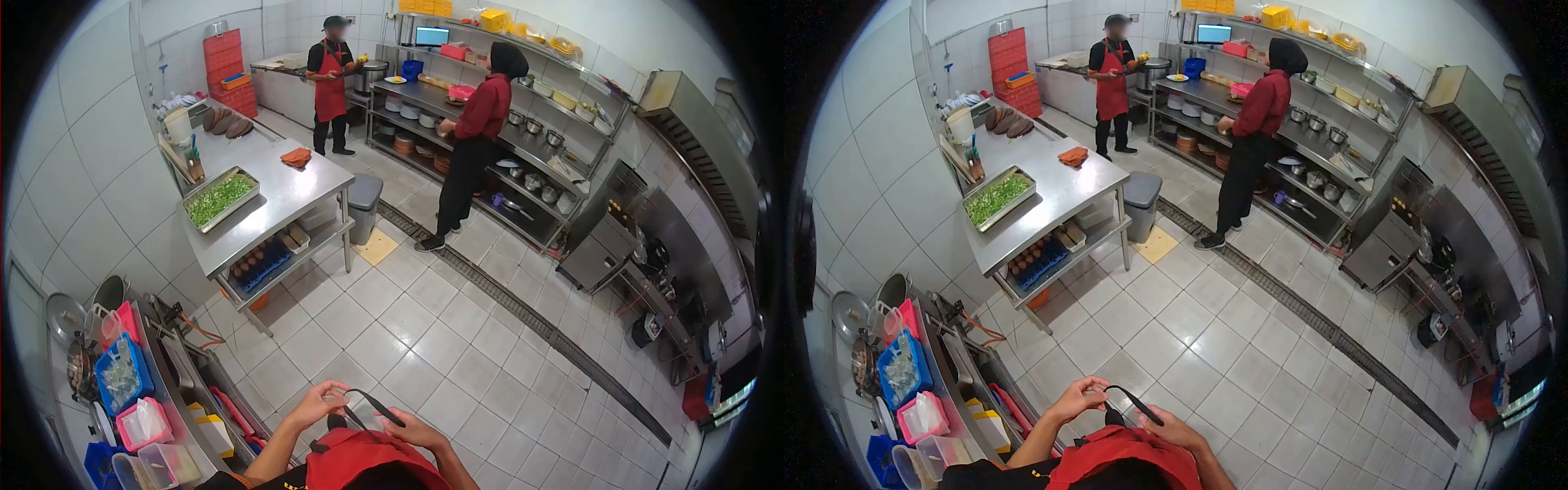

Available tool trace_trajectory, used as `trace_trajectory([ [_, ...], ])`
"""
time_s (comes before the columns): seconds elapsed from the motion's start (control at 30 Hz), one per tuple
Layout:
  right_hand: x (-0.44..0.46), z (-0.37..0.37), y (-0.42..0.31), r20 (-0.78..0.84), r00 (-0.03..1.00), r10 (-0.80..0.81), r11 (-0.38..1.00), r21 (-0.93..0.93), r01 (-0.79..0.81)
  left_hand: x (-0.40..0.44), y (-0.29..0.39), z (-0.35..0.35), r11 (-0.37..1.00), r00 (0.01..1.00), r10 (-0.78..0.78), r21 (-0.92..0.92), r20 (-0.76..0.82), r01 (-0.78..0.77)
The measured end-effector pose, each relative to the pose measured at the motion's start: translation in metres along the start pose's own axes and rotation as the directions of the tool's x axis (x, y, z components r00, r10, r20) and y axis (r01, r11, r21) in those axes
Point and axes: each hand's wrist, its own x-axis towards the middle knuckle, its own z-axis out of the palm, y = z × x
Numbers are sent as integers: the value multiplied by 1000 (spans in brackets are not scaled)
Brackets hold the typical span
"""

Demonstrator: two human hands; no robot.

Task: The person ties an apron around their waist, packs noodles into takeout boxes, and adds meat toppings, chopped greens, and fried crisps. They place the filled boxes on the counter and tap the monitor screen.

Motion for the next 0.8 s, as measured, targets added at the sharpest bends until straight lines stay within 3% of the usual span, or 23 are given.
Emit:
trace_trajectory([
  [0.13, -3, -5, 2, -75, 996, 51, 989, 141, -40, 2, 0, 1, 1000, 1000, -18, 15, 1, 18],
  [0.33, -6, -15, 4, -195, 973, 123, 987, 130, -99, 8, -1, -4, 996, 999, -36, 82, 39, 32],
  [0.47, -12, -21, 2, -175, 975, 134, 985, 128, -113, 12, -2, -5, 989, 996, -48, 143, 70, 38],
  [0.73, -9, -18, 7, 1, 999, -36, 999, 11, 36, 21, -1, 2, 980, 990, -59, 195, 125, 33],
  [0.8, -5, -13, 4, -47, 999, -23, 998, 56, 26, 26, -3, 8, 979, 990, -43, 204, 131, 16],
])
